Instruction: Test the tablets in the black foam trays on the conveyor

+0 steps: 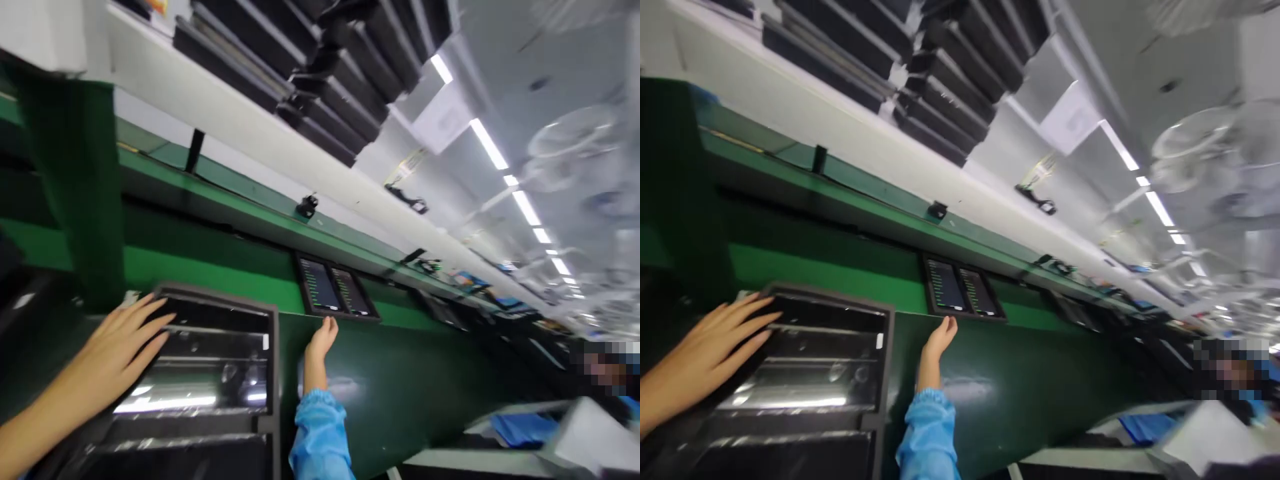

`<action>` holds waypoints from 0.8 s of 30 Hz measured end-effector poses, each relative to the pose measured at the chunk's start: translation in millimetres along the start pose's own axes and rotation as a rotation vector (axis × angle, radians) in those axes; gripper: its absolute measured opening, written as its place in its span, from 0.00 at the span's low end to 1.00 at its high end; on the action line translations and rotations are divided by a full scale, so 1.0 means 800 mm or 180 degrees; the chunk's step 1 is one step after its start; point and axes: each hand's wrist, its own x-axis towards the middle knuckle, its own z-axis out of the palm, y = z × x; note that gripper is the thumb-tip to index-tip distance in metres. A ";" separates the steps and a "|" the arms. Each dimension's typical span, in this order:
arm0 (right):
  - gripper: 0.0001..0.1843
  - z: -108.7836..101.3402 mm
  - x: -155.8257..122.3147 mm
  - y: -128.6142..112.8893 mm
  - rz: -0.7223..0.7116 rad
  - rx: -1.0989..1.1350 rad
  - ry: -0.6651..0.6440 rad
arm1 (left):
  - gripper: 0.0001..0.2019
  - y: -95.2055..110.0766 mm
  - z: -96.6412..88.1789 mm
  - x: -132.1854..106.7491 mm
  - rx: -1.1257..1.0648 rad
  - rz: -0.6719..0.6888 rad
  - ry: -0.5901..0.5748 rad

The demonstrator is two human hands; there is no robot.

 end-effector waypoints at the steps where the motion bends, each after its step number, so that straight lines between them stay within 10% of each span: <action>1: 0.22 0.004 -0.028 -0.009 -0.0021 -0.0006 -0.0214 | 0.19 0.006 0.000 0.017 0.0176 -0.0124 -0.0193; 5: 0.18 0.002 -0.154 -0.074 -0.0416 0.0118 -0.1675 | 0.19 -0.007 0.011 0.072 0.0598 -0.0380 -0.0632; 7: 0.14 -0.006 -0.214 -0.115 -0.1457 -0.0440 -0.2855 | 0.18 -0.021 0.012 0.082 0.0687 -0.0413 -0.0797; 11: 0.18 -0.005 -0.307 -0.165 -0.2104 -0.1353 -0.3910 | 0.14 -0.034 0.008 0.088 0.0575 -0.0360 -0.0909; 24: 0.24 0.019 -0.380 -0.162 -0.2521 -0.1526 -0.3981 | 0.14 -0.042 0.012 0.089 -0.0252 -0.0440 -0.0502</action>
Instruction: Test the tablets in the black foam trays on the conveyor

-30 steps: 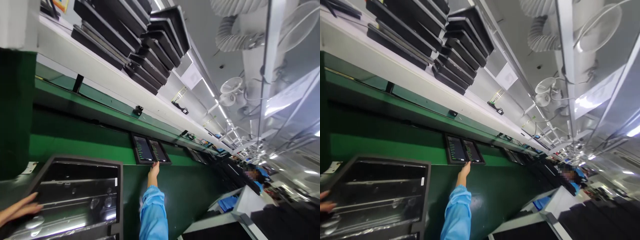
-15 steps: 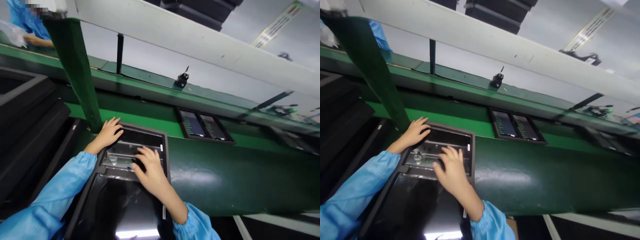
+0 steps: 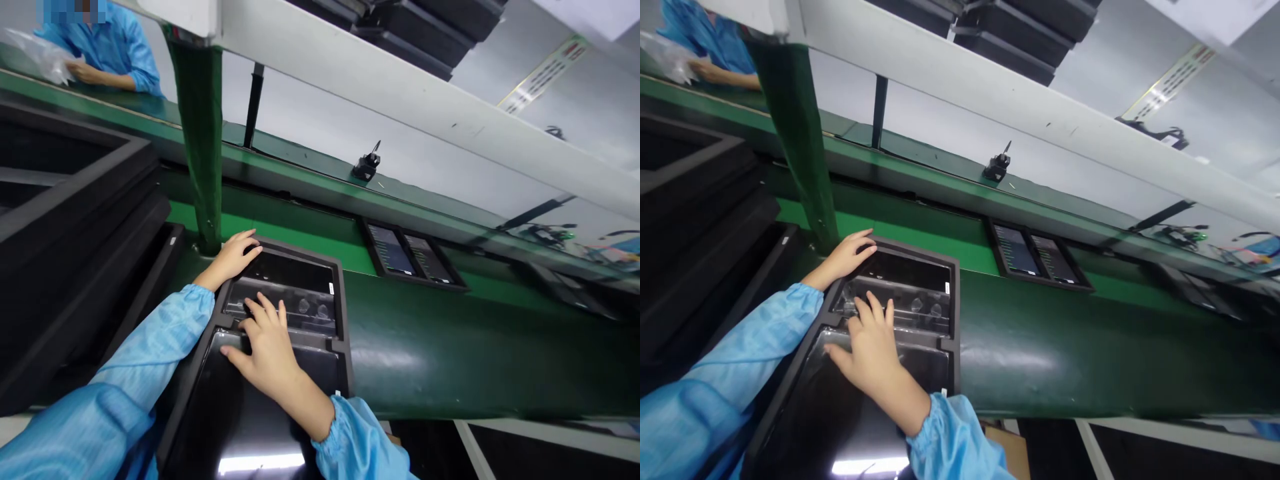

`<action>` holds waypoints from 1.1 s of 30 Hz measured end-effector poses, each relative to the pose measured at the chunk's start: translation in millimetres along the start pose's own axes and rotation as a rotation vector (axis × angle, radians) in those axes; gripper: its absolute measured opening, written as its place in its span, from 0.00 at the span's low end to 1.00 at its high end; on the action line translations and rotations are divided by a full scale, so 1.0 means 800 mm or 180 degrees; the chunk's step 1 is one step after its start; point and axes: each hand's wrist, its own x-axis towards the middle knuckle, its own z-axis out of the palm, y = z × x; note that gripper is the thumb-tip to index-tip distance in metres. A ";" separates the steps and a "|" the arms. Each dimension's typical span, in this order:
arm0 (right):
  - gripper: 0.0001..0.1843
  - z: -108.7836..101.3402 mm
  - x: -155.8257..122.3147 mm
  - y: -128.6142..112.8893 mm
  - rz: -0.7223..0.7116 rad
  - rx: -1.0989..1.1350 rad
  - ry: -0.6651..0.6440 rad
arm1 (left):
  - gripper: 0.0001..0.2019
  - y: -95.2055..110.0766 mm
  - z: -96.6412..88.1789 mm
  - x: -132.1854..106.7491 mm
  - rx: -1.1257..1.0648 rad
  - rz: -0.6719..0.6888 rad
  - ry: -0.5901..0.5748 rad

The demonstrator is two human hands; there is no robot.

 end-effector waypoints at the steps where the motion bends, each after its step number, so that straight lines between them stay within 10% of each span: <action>1: 0.25 0.001 -0.002 0.000 -0.0054 0.0028 -0.0039 | 0.14 -0.001 0.001 0.000 -0.0062 0.0008 0.0035; 13: 0.27 0.008 -0.001 -0.011 -0.0295 -0.0291 -0.0144 | 0.12 -0.001 0.005 0.002 -0.0570 -0.0051 0.0337; 17: 0.20 -0.031 -0.009 0.032 -0.0002 -0.0180 0.0931 | 0.15 0.027 -0.011 -0.017 -0.0664 -0.0212 0.0758; 20: 0.16 -0.052 -0.016 0.085 0.0303 -0.0218 0.1711 | 0.18 0.061 -0.035 -0.074 -0.0824 -0.0155 0.0953; 25: 0.19 -0.054 -0.028 0.129 0.0422 0.0000 0.1400 | 0.14 0.100 -0.072 -0.232 -0.0691 0.0484 0.0198; 33: 0.20 -0.050 -0.026 0.108 0.0184 0.0332 0.1001 | 0.38 0.047 -0.057 -0.386 0.0361 0.1213 -0.0216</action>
